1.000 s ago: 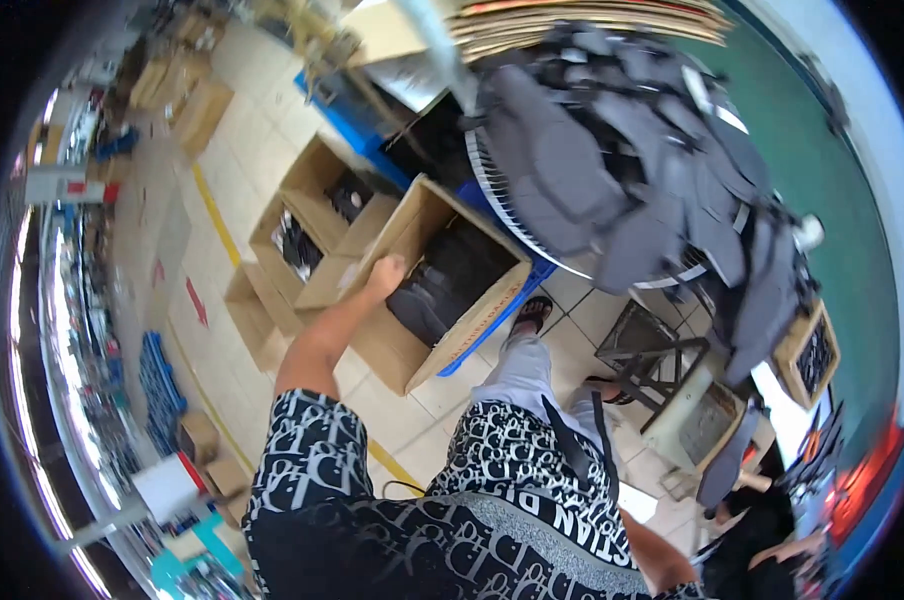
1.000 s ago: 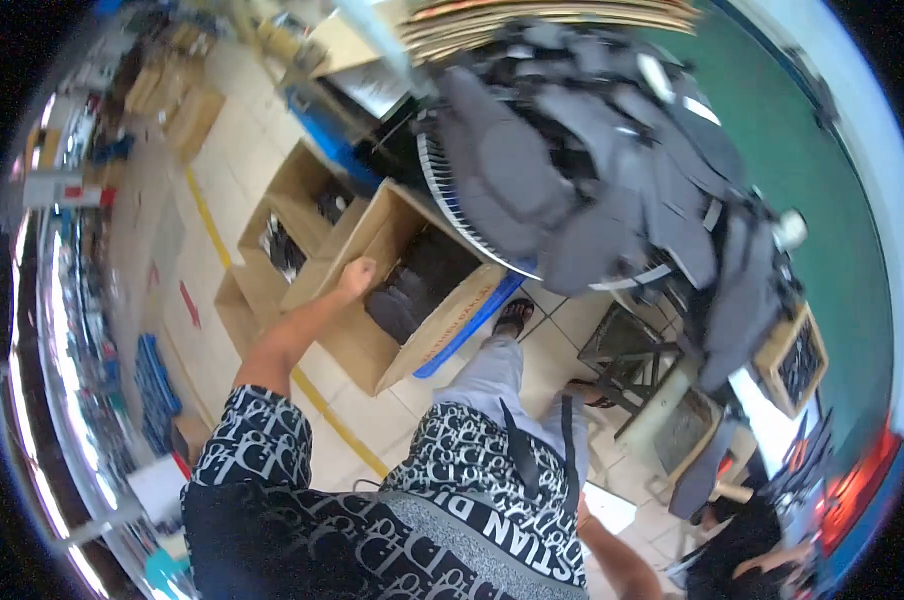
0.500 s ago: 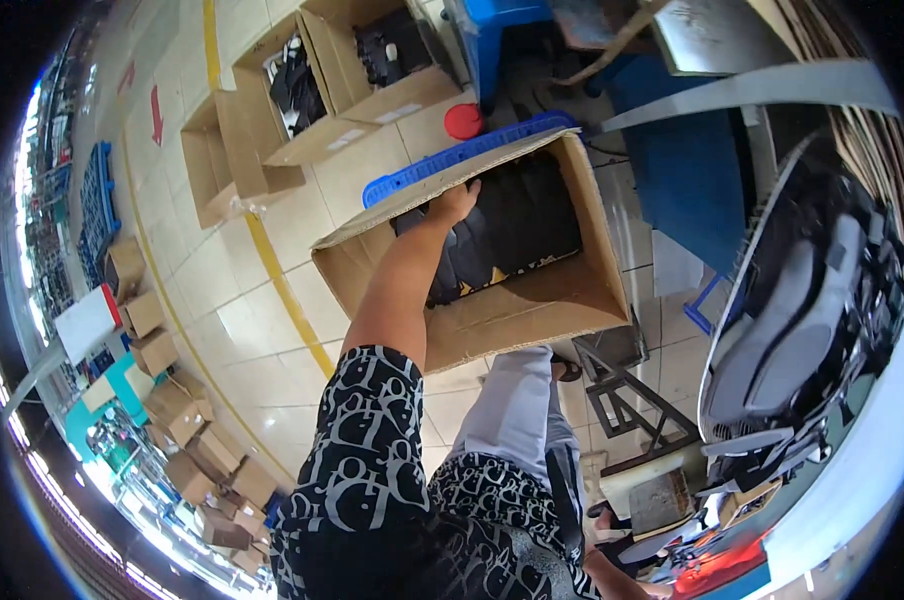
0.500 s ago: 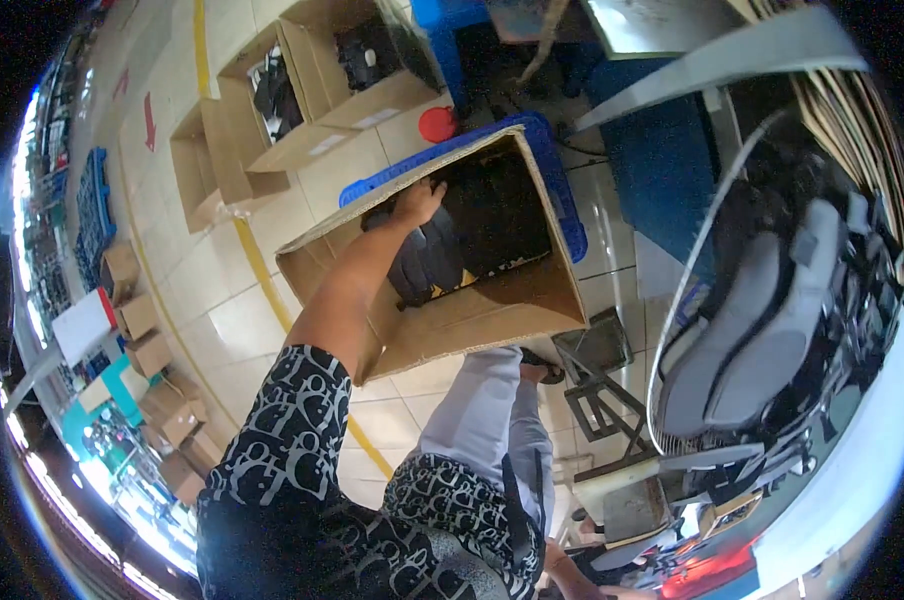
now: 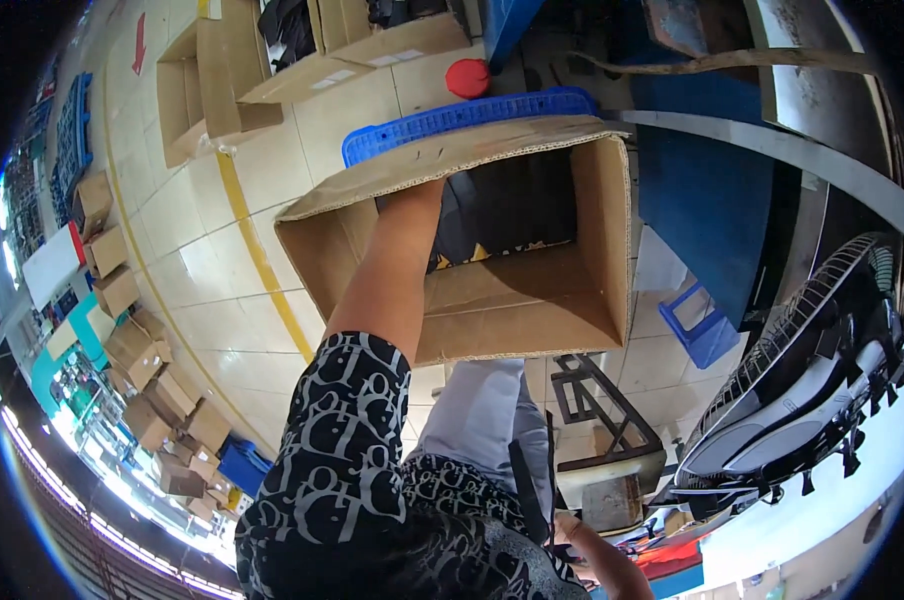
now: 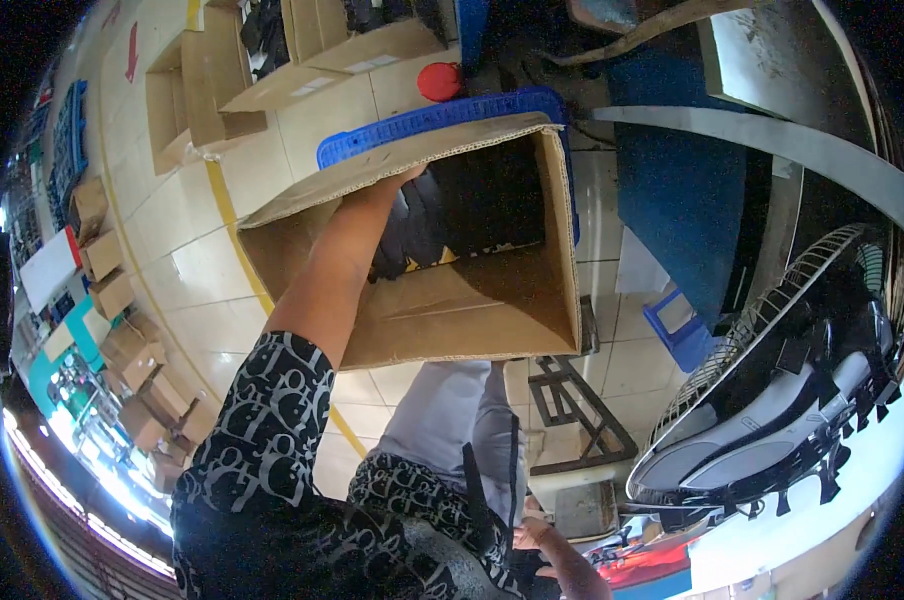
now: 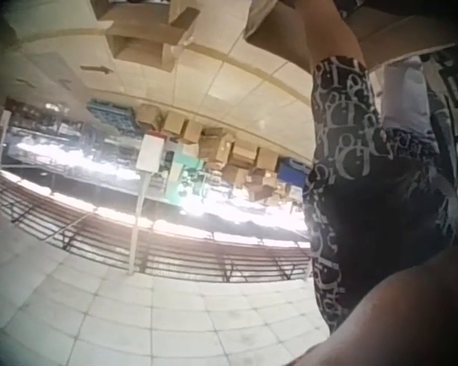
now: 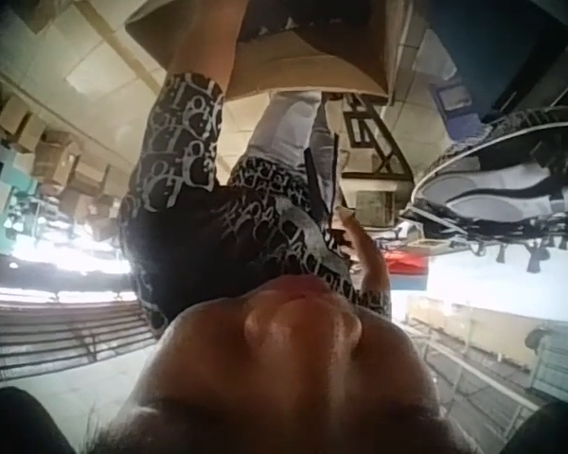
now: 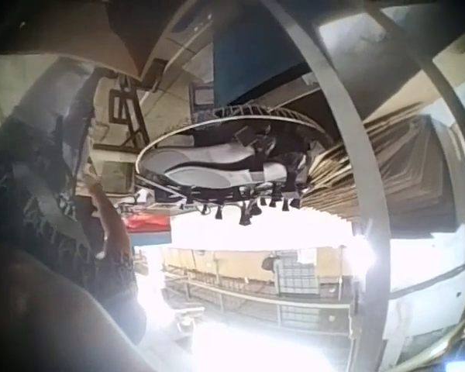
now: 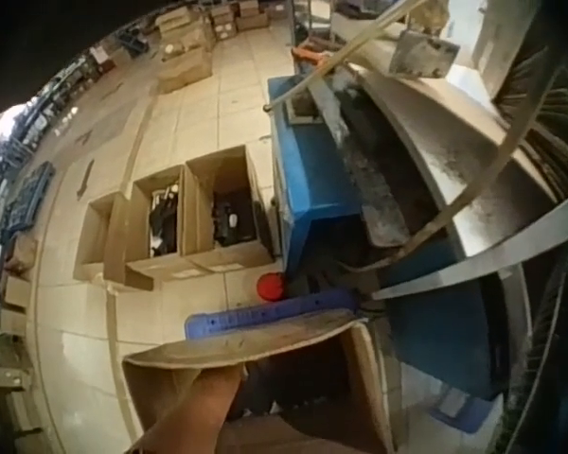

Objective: The recorder is collecting and organizing shoe sole components into a cardboard box in a manufacturing setting.

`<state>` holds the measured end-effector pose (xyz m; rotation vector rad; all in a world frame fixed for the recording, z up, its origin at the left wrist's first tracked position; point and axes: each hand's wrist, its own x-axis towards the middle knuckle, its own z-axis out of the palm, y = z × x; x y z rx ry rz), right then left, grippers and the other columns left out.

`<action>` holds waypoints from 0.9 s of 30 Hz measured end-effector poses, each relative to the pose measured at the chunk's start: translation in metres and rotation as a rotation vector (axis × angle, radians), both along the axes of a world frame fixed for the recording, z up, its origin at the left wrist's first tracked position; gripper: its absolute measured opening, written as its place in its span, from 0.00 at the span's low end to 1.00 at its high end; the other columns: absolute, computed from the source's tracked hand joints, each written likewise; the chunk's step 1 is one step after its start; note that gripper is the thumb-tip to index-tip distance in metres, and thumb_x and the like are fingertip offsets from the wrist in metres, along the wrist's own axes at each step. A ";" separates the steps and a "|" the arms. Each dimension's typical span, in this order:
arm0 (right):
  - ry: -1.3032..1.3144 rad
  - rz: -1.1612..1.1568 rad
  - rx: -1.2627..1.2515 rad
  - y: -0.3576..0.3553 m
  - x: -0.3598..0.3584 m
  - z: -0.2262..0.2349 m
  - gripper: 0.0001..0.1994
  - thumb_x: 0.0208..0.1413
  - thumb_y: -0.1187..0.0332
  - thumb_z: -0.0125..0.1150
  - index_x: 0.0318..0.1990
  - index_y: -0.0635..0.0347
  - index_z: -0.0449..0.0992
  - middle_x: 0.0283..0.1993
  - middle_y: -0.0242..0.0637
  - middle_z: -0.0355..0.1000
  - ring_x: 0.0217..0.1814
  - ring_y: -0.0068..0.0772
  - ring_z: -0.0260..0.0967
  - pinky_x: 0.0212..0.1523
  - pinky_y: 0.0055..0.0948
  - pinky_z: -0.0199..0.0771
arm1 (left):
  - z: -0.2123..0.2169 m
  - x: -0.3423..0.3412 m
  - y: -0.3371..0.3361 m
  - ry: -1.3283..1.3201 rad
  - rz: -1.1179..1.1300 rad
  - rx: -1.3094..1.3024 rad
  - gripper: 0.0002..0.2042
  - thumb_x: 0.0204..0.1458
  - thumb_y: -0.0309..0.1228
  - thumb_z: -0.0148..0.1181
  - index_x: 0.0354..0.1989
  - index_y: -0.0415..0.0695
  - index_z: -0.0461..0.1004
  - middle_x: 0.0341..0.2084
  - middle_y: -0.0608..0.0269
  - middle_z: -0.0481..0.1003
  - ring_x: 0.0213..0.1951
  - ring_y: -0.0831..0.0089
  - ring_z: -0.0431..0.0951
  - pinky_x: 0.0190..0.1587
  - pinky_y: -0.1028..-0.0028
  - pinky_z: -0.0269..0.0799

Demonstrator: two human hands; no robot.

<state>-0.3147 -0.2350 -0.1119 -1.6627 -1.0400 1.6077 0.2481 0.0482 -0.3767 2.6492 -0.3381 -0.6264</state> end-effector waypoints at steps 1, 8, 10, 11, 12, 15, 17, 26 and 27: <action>-0.004 0.029 0.019 0.003 0.000 -0.001 0.26 0.45 0.51 0.51 0.55 0.40 0.64 0.55 0.26 0.67 0.54 0.26 0.61 0.46 0.35 0.64 | 0.000 0.001 0.005 -0.002 0.000 0.010 0.24 0.59 0.48 0.49 0.57 0.45 0.69 0.58 0.46 0.68 0.60 0.47 0.66 0.64 0.58 0.58; -0.021 0.165 0.052 0.027 -0.028 0.005 0.20 0.48 0.57 0.51 0.52 0.37 0.68 0.52 0.23 0.69 0.50 0.21 0.65 0.42 0.30 0.68 | -0.011 0.005 0.003 -0.003 -0.063 -0.021 0.24 0.59 0.48 0.50 0.57 0.44 0.70 0.58 0.47 0.69 0.60 0.48 0.66 0.64 0.59 0.58; -0.044 0.198 0.075 0.039 -0.036 0.013 0.19 0.49 0.59 0.51 0.51 0.36 0.69 0.51 0.22 0.70 0.49 0.20 0.66 0.41 0.29 0.69 | -0.003 0.010 0.011 -0.020 -0.087 -0.015 0.24 0.59 0.47 0.50 0.57 0.44 0.70 0.58 0.47 0.69 0.60 0.48 0.66 0.63 0.59 0.58; -0.073 0.221 0.099 0.045 -0.035 0.015 0.18 0.49 0.60 0.52 0.51 0.36 0.69 0.51 0.22 0.70 0.49 0.19 0.66 0.41 0.28 0.70 | -0.001 0.002 0.028 -0.108 -0.099 -0.009 0.21 0.62 0.44 0.46 0.56 0.43 0.70 0.54 0.48 0.72 0.59 0.54 0.68 0.62 0.63 0.60; -0.087 0.233 0.095 0.048 -0.038 0.018 0.18 0.50 0.61 0.52 0.50 0.35 0.70 0.50 0.21 0.70 0.48 0.19 0.67 0.40 0.28 0.70 | 0.008 -0.002 0.028 -0.118 -0.111 -0.019 0.21 0.62 0.44 0.46 0.56 0.43 0.70 0.54 0.48 0.72 0.59 0.54 0.68 0.62 0.63 0.60; -0.082 0.247 0.038 0.060 -0.073 0.037 0.16 0.51 0.63 0.52 0.49 0.34 0.71 0.49 0.20 0.71 0.47 0.17 0.68 0.38 0.26 0.72 | 0.060 -0.055 0.013 0.172 0.054 -0.615 0.16 0.65 0.35 0.44 0.54 0.40 0.71 0.51 0.51 0.73 0.56 0.58 0.71 0.61 0.65 0.61; -0.089 0.109 -0.101 0.074 -0.115 0.024 0.14 0.49 0.64 0.55 0.46 0.38 0.74 0.46 0.24 0.73 0.43 0.22 0.71 0.37 0.29 0.74 | 0.157 -0.082 0.005 0.236 -0.053 -0.734 0.15 0.62 0.32 0.48 0.53 0.39 0.71 0.51 0.52 0.72 0.57 0.57 0.70 0.62 0.61 0.59; 0.319 -1.652 -0.340 0.119 -0.168 -0.022 0.14 0.55 0.65 0.52 0.47 0.57 0.74 0.47 0.41 0.75 0.51 0.41 0.72 0.52 0.36 0.72 | 0.361 -0.232 0.102 0.636 -1.620 -0.344 0.52 0.44 0.57 0.62 0.70 0.35 0.46 0.67 0.24 0.37 0.71 0.39 0.38 0.69 0.50 0.40; 0.083 -1.539 -0.323 0.123 -0.175 -0.026 0.19 0.56 0.63 0.52 0.53 0.58 0.70 0.53 0.42 0.71 0.57 0.42 0.68 0.57 0.36 0.69 | 0.382 -0.249 0.075 0.521 -1.832 0.034 0.49 0.47 0.57 0.60 0.71 0.37 0.46 0.69 0.29 0.37 0.71 0.42 0.38 0.70 0.50 0.37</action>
